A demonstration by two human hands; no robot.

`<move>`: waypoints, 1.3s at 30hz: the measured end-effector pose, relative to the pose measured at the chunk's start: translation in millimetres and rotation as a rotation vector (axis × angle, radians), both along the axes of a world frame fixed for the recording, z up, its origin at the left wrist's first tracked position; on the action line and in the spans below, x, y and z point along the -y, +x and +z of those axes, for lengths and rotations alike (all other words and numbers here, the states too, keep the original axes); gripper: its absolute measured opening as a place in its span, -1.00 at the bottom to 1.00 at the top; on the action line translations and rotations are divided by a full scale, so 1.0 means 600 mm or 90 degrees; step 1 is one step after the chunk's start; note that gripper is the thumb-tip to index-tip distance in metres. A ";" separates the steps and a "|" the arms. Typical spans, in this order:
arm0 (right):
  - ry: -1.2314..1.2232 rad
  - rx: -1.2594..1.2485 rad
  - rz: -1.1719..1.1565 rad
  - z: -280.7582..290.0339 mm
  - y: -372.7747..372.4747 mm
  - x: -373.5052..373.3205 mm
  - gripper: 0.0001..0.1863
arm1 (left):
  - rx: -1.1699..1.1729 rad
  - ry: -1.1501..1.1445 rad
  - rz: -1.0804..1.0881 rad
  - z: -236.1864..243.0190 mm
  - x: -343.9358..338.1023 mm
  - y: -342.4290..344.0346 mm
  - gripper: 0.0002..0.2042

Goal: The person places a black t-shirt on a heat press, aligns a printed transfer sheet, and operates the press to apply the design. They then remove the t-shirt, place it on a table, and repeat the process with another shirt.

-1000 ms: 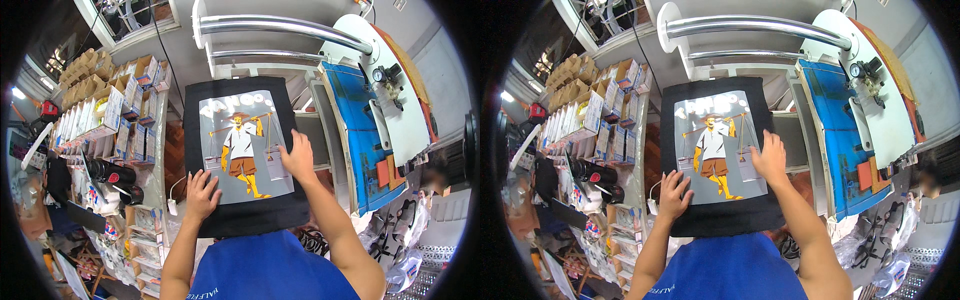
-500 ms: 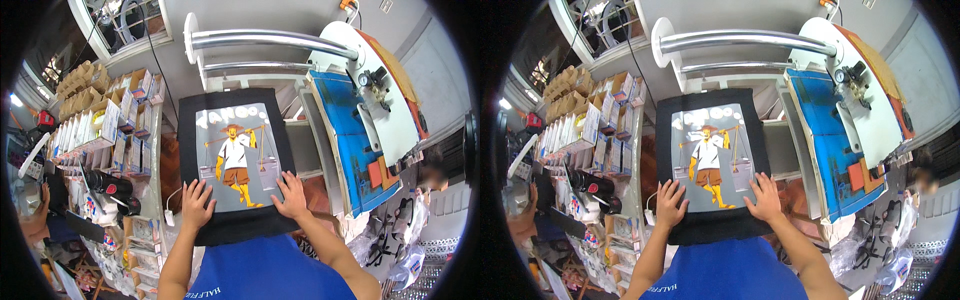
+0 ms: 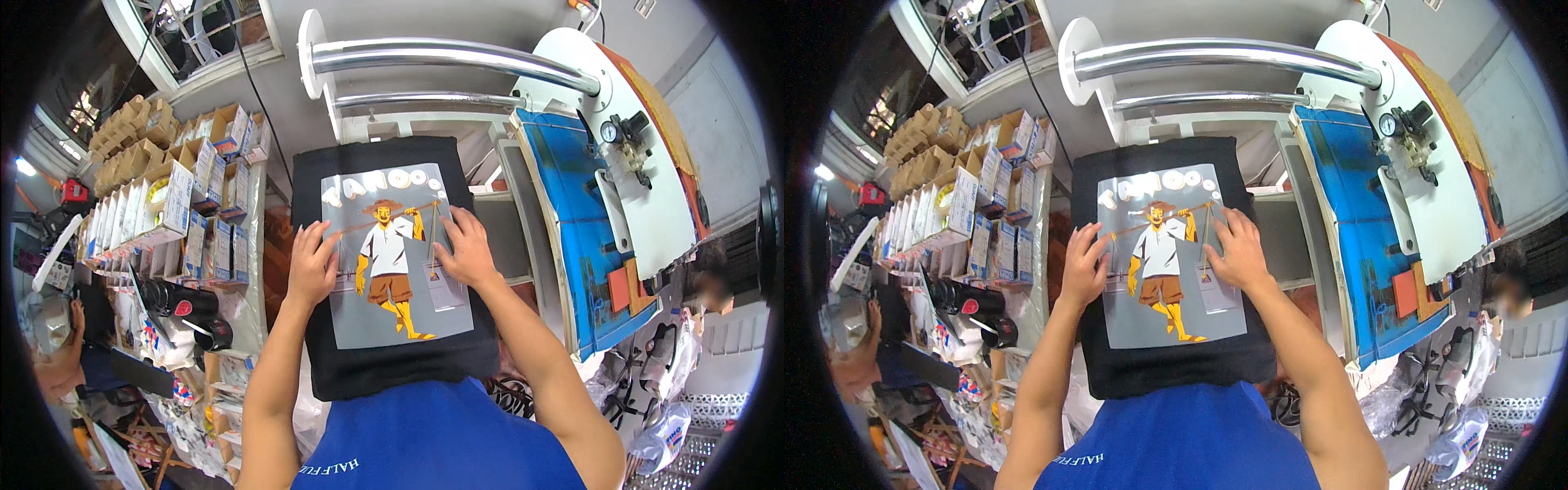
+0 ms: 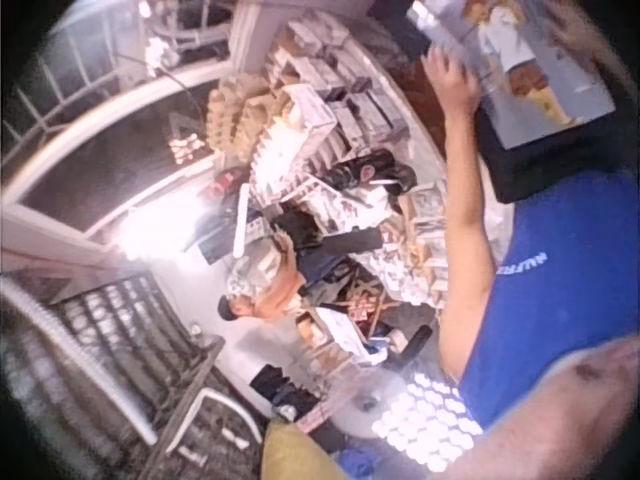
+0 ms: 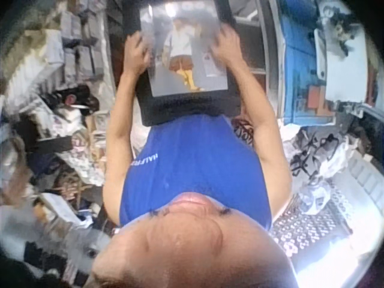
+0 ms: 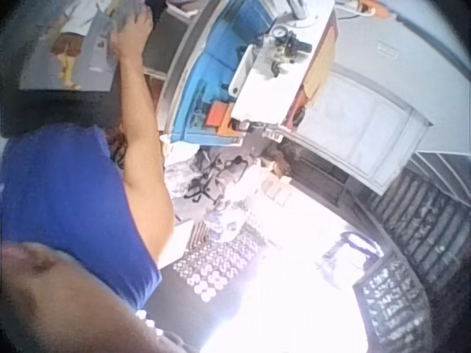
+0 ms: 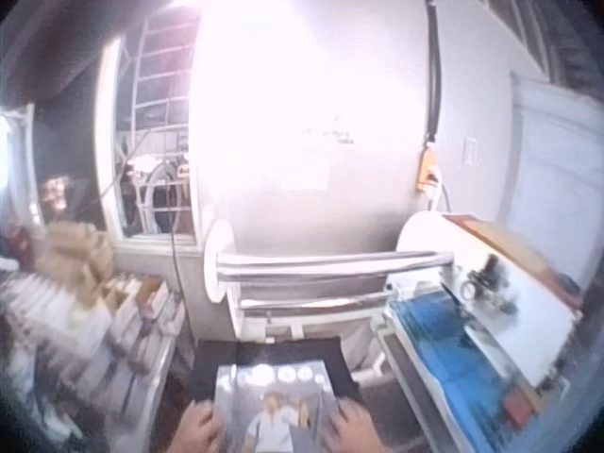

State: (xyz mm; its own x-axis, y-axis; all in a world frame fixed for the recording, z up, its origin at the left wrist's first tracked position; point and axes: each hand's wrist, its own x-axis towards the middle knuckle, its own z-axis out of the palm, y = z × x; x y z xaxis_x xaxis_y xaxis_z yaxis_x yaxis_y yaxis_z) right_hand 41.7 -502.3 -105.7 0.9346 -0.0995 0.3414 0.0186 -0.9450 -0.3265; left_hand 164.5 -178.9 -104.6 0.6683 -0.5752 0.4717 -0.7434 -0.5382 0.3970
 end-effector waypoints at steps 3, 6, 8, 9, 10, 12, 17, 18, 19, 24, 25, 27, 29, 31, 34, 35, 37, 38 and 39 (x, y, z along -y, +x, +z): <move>-0.057 -0.101 0.004 -0.013 0.024 0.022 -0.50 | -0.042 0.108 0.000 -0.034 -0.006 0.039 -0.64; -0.016 -0.101 0.013 -0.022 0.021 0.032 -0.52 | -0.103 0.086 -0.001 -0.061 -0.021 0.044 -0.62; 0.007 -0.063 0.031 -0.032 0.023 0.037 -0.53 | -0.120 0.052 -0.007 -0.066 -0.026 0.042 -0.61; 0.012 -0.067 0.028 -0.036 0.021 0.037 -0.53 | -0.120 0.045 -0.008 -0.064 -0.028 0.041 -0.60; 0.017 -0.071 0.026 -0.039 0.018 0.038 -0.53 | -0.120 0.037 -0.008 -0.062 -0.027 0.040 -0.59; 0.015 -0.071 0.021 -0.034 0.021 0.032 -0.52 | -0.115 0.036 -0.018 -0.059 -0.029 0.042 -0.57; 0.023 -0.085 0.010 -0.034 0.017 0.034 -0.52 | -0.115 0.034 -0.016 -0.055 -0.022 0.044 -0.57; 0.024 -0.085 0.010 -0.036 0.017 0.035 -0.52 | -0.115 0.032 -0.014 -0.058 -0.021 0.044 -0.58; 0.026 -0.084 0.008 -0.038 0.017 0.036 -0.51 | -0.115 0.036 -0.009 -0.058 -0.024 0.044 -0.58; 0.021 -0.065 0.022 -0.033 0.023 0.035 -0.49 | -0.116 0.026 -0.008 -0.060 -0.024 0.043 -0.58; 0.026 -0.067 0.023 -0.031 0.021 0.036 -0.48 | -0.112 0.031 -0.005 -0.060 -0.019 0.043 -0.57; 0.026 -0.068 0.021 -0.030 0.022 0.034 -0.48 | -0.116 0.028 -0.006 -0.062 -0.020 0.044 -0.57; 0.022 -0.069 0.019 -0.027 0.020 0.035 -0.47 | -0.121 0.031 -0.006 -0.060 -0.021 0.045 -0.56; 0.022 -0.061 0.014 -0.027 0.019 0.032 -0.49 | -0.129 0.040 -0.005 -0.053 -0.019 0.043 -0.55; 0.016 -0.054 0.016 -0.030 0.019 0.032 -0.49 | -0.121 0.045 -0.005 -0.053 -0.022 0.042 -0.56; 0.015 -0.054 0.016 -0.030 0.016 0.033 -0.49 | -0.119 0.046 -0.008 -0.054 -0.022 0.041 -0.56; 0.024 -0.049 0.018 -0.030 0.017 0.032 -0.49 | -0.114 0.032 -0.009 -0.053 -0.022 0.042 -0.56; 0.027 -0.048 0.016 -0.029 0.014 0.035 -0.48 | -0.114 0.023 -0.013 -0.055 -0.017 0.041 -0.56; 0.031 -0.048 0.017 -0.029 0.014 0.036 -0.48 | -0.115 0.026 -0.015 -0.055 -0.016 0.041 -0.56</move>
State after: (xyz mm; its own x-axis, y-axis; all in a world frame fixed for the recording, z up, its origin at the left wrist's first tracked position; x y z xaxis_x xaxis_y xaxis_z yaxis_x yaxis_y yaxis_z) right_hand 49.9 -523.8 -123.0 0.9602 -0.0882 0.2649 0.0176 -0.9277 -0.3729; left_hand 189.2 -169.1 -137.4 0.7264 -0.6075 0.3214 -0.6745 -0.5404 0.5030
